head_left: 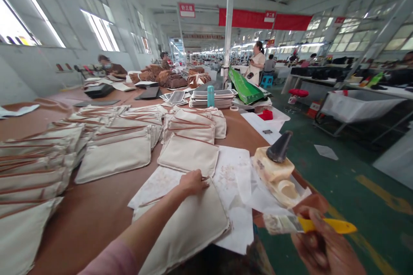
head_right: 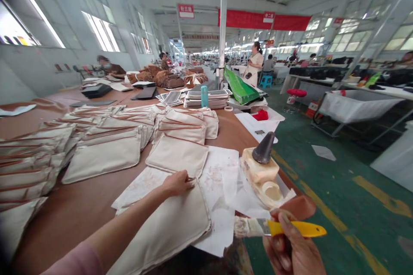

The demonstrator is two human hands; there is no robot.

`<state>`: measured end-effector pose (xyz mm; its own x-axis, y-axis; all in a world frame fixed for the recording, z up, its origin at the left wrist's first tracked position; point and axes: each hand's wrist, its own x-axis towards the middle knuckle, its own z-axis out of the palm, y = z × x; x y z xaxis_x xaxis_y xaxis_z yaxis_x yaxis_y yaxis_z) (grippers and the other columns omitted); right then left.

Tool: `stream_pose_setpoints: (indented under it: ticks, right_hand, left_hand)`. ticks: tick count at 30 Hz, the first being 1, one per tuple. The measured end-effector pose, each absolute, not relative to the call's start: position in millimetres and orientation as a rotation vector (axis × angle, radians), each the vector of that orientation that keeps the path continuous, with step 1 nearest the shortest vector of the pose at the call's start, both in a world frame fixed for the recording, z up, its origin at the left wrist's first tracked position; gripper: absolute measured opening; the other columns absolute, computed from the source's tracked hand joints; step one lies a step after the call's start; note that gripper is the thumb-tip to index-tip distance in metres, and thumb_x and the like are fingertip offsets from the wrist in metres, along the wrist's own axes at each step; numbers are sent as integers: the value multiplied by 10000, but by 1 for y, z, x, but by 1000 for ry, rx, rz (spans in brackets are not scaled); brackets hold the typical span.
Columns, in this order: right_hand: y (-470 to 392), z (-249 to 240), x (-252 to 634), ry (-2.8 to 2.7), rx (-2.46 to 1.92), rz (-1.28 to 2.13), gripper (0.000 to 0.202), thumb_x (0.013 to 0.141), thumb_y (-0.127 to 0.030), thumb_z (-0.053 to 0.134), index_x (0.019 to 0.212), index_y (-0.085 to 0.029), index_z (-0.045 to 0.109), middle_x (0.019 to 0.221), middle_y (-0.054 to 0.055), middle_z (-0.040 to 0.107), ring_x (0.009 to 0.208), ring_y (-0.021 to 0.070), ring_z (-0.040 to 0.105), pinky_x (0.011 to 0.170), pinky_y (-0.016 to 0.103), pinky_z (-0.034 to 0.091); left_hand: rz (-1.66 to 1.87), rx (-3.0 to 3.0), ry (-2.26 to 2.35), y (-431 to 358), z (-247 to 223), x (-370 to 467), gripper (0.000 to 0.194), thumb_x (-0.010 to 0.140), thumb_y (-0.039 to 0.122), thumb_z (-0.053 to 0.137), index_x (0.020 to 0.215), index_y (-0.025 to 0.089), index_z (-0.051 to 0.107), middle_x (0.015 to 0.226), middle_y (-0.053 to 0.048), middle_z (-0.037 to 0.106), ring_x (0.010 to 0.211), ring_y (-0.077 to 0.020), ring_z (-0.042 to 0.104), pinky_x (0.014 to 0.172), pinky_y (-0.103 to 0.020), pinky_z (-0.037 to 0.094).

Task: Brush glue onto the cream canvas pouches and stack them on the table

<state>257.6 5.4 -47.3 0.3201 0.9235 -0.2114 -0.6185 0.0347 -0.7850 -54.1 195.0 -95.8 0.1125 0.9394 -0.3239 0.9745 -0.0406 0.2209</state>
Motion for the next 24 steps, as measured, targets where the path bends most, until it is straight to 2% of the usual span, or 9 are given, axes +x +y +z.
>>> stream_pose_setpoints:
  ticks: [5,8,11,13,16,20,24]
  right_hand:
    - [13,-43,237,-250,-1018,1251,462,541,-331,986,665,-163,574,513,-37,461,401,57,320,377,158,346]
    - [18,-38,223,-294,-999,1252,454,559,-316,985,638,-161,566,500,-32,449,427,75,353,377,158,337]
    - [20,-36,215,-330,-974,1238,440,602,-315,974,656,-164,564,507,-42,449,418,62,331,382,156,339]
    - [20,-37,212,-341,-976,1239,447,625,-338,964,647,-166,552,503,-49,439,410,60,330,374,157,329]
    - [16,-39,210,-358,-980,1229,463,642,-365,954,644,-170,534,507,-60,427,402,59,329,363,160,323]
    - [15,-35,208,-427,-969,1147,491,686,-369,930,635,-180,480,511,-59,433,405,65,337,370,159,350]
    - [26,-31,208,-575,-954,972,389,763,-355,890,762,-188,539,530,-57,467,405,74,336,365,155,311]
  left_hand:
    - [-179,1987,1802,187,-97,-71,362,841,456,687,1058,167,671,1046,-73,718,945,-223,674,843,-382,521]
    - [-147,1993,1823,180,-96,-70,327,785,429,717,994,179,690,1083,-92,704,1005,-254,665,857,-370,514]
    - [-62,1994,1892,173,-95,-62,453,734,405,713,1135,205,652,1257,-136,640,1166,-316,610,905,-371,488]
    - [-27,1967,1918,171,-95,-56,516,738,410,691,1201,195,618,1285,-163,626,1167,-338,611,901,-389,484]
    - [-9,1903,1898,173,-96,-50,412,717,369,687,1072,161,671,1132,-179,699,1045,-350,664,822,-376,491]
    - [99,1871,1738,176,-94,-51,218,666,309,705,839,177,713,898,-89,736,889,-283,674,726,-296,453]
    - [309,1843,1519,164,-84,-55,256,765,377,628,877,165,715,814,-20,683,808,-207,608,667,-248,400]
